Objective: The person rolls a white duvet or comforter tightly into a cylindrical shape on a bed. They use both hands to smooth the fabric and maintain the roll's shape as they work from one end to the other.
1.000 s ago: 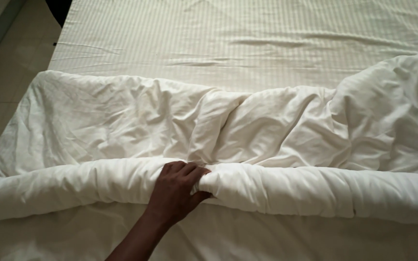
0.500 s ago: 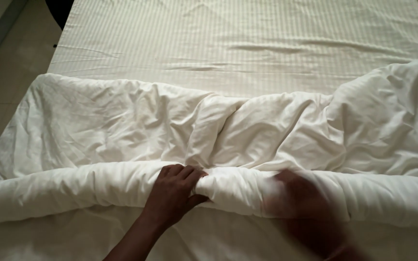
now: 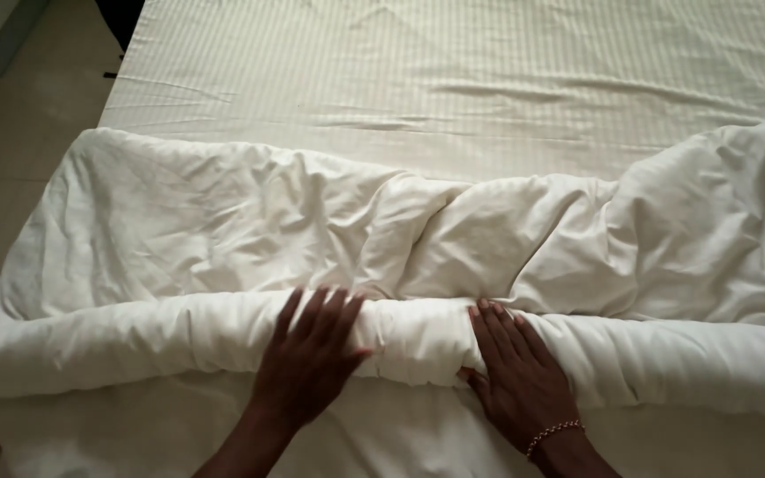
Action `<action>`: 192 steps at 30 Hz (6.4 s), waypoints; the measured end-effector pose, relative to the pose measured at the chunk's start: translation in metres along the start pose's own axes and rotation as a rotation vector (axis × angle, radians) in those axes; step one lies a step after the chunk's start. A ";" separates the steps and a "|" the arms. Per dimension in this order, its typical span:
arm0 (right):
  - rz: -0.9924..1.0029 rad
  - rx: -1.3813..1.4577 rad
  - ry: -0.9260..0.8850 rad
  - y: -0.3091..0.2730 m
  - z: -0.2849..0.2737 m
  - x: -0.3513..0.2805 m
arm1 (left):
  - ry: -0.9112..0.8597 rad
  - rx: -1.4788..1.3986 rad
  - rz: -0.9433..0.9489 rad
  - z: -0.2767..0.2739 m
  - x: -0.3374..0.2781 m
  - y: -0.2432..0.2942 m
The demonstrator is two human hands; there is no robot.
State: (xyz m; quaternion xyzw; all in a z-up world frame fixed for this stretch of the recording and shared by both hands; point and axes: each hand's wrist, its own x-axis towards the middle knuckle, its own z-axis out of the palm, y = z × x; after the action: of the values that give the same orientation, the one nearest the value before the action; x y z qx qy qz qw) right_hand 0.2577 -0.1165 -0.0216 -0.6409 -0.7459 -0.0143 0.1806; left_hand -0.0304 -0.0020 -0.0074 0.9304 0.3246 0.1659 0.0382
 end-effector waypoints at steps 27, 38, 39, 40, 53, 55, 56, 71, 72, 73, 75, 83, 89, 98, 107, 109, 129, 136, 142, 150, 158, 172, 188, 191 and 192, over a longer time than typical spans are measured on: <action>0.159 -0.012 -0.137 -0.131 0.053 0.044 | -0.037 -0.040 -0.112 -0.004 -0.031 -0.031; 0.122 0.011 -0.153 -0.133 0.039 0.044 | 0.041 0.125 -0.417 -0.006 -0.067 -0.073; 0.119 0.026 -0.147 -0.136 0.035 0.045 | 0.003 0.111 -0.411 -0.008 -0.066 -0.077; 0.122 0.031 -0.151 -0.142 0.034 0.045 | -0.003 0.112 -0.411 -0.009 -0.067 -0.079; 0.187 0.113 -0.108 -0.192 0.062 0.072 | -0.040 -0.077 -0.335 -0.021 -0.080 -0.096; 0.208 0.092 -0.151 -0.191 0.064 0.075 | -0.038 -0.148 -0.318 -0.029 -0.089 -0.103; 0.215 0.088 -0.173 -0.190 0.066 0.076 | -0.017 -0.166 -0.342 -0.034 -0.093 -0.108; 0.227 0.071 -0.248 -0.194 0.060 0.073 | -0.034 -0.050 -0.698 -0.049 -0.163 -0.190; 0.246 0.065 -0.282 -0.196 0.057 0.074 | -0.042 -0.112 -0.643 -0.054 -0.170 -0.195; 0.242 0.059 -0.265 -0.194 0.060 0.080 | -0.025 -0.107 -0.634 -0.062 -0.166 -0.196; 0.250 0.038 -0.273 -0.193 0.064 0.082 | 0.037 -0.060 -0.733 -0.074 -0.166 -0.187; 0.245 0.044 -0.226 -0.196 0.064 0.076 | 0.445 0.194 -0.719 -0.068 -0.182 -0.194; 0.239 0.046 -0.225 -0.195 0.065 0.072 | 0.226 0.217 -0.748 -0.069 -0.190 -0.244; 0.228 0.076 -0.187 -0.197 0.066 0.070 | 0.000 0.161 -0.320 -0.049 -0.223 -0.341; 0.230 0.094 -0.165 -0.194 0.066 0.071 | 0.017 0.299 -0.748 -0.085 -0.158 -0.207; 0.229 0.097 -0.156 -0.194 0.066 0.073 | 0.020 0.226 -0.695 -0.097 -0.110 -0.169; 0.210 0.159 -0.067 -0.138 0.032 0.029 | 0.025 -0.362 -0.195 0.005 -0.032 -0.015; 0.300 0.014 -0.003 -0.114 0.027 0.002 | 0.076 -0.242 -0.164 0.005 -0.033 0.005; 0.316 0.085 -0.104 -0.106 0.037 0.001 | 0.126 -0.125 -0.113 0.010 -0.030 0.024; 0.300 0.081 -0.232 -0.096 0.053 0.001 | 0.044 -0.215 -0.028 0.028 -0.021 0.064; 0.308 0.233 -0.293 -0.092 0.030 0.005 | 0.014 -0.180 -0.049 0.041 -0.019 0.058; 0.326 0.077 -0.122 -0.113 0.008 -0.110 | 0.039 -0.136 -0.078 0.036 -0.020 0.071; 0.317 0.066 -0.208 -0.033 0.032 -0.040 | -0.046 -0.260 0.026 0.054 0.019 0.115; 0.326 0.131 -0.178 -0.024 0.005 -0.044 | -0.066 -0.297 0.012 0.052 0.023 0.115; 0.331 0.111 -0.136 -0.022 -0.004 -0.047 | -0.069 -0.292 0.018 0.052 0.024 0.115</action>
State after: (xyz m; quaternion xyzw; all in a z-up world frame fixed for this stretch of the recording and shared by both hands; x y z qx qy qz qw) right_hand 0.2434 -0.1662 -0.0265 -0.7432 -0.6406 0.1004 0.1646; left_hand 0.0725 -0.0763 -0.0292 0.9230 0.2871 0.1797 0.1829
